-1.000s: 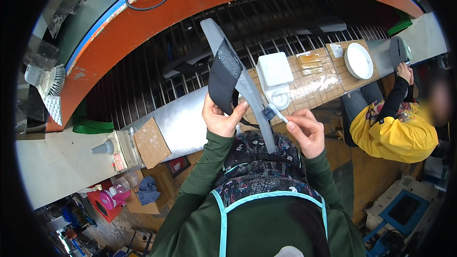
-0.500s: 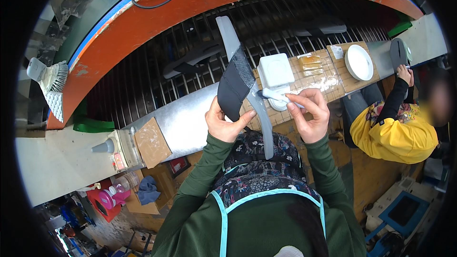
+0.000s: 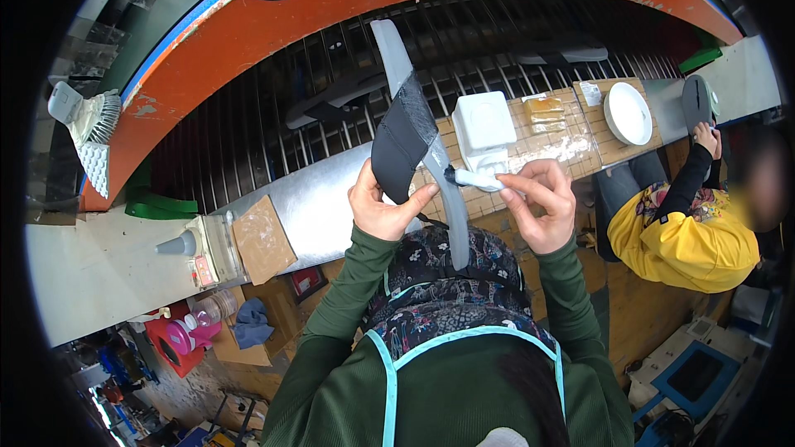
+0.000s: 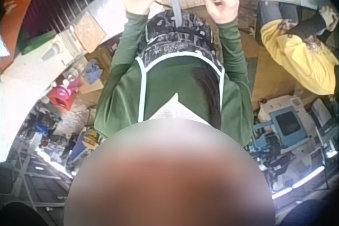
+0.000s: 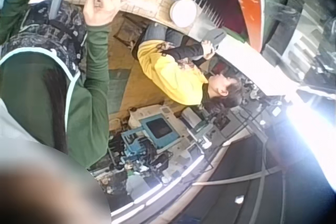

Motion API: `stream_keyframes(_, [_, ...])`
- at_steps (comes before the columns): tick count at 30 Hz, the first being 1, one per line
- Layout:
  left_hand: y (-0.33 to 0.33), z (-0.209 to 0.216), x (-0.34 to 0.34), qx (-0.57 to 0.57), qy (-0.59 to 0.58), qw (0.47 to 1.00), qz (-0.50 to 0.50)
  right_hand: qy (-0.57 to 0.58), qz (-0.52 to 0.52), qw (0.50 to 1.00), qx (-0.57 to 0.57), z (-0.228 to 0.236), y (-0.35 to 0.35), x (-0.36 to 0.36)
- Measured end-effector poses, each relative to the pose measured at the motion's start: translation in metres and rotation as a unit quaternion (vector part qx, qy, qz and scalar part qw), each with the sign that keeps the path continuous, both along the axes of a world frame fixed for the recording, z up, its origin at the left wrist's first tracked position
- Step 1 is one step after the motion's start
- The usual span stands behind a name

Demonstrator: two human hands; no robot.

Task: The person paints a gray plastic part with white paint using a small brush. They repeatedly dip the brush into a white container and apply paint to the edges and surfaces of the part while holding it in the other hand.

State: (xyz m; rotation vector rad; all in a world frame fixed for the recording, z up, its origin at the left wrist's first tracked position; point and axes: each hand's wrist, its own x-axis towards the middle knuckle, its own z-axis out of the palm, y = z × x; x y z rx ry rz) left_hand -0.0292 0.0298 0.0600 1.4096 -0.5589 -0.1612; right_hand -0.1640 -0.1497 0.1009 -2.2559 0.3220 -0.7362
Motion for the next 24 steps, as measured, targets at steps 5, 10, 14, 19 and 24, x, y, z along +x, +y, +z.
stream_keyframes(5, [0.000, -0.002, 0.003, -0.022, 0.021, 0.999, 0.012, 0.003, 0.003, 1.000, 0.018, -0.003, 0.003, -0.003])
stream_keyframes(10, [-0.001, -0.003, 0.008, -0.021, 0.023, 0.999, 0.016, 0.005, 0.001, 1.000, 0.000, -0.006, 0.004, -0.007])
stream_keyframes(14, [-0.001, -0.002, 0.009, -0.017, 0.018, 1.000, 0.020, -0.002, 0.008, 1.000, 0.006, -0.006, 0.004, -0.008])
stream_keyframes(19, [-0.003, -0.001, 0.007, -0.016, 0.029, 0.999, 0.012, -0.010, -0.028, 0.998, 0.055, -0.007, 0.005, -0.002])
stream_keyframes(24, [-0.010, 0.000, 0.004, -0.026, 0.018, 0.999, 0.007, -0.024, -0.047, 0.998, 0.038, -0.007, 0.006, 0.002])
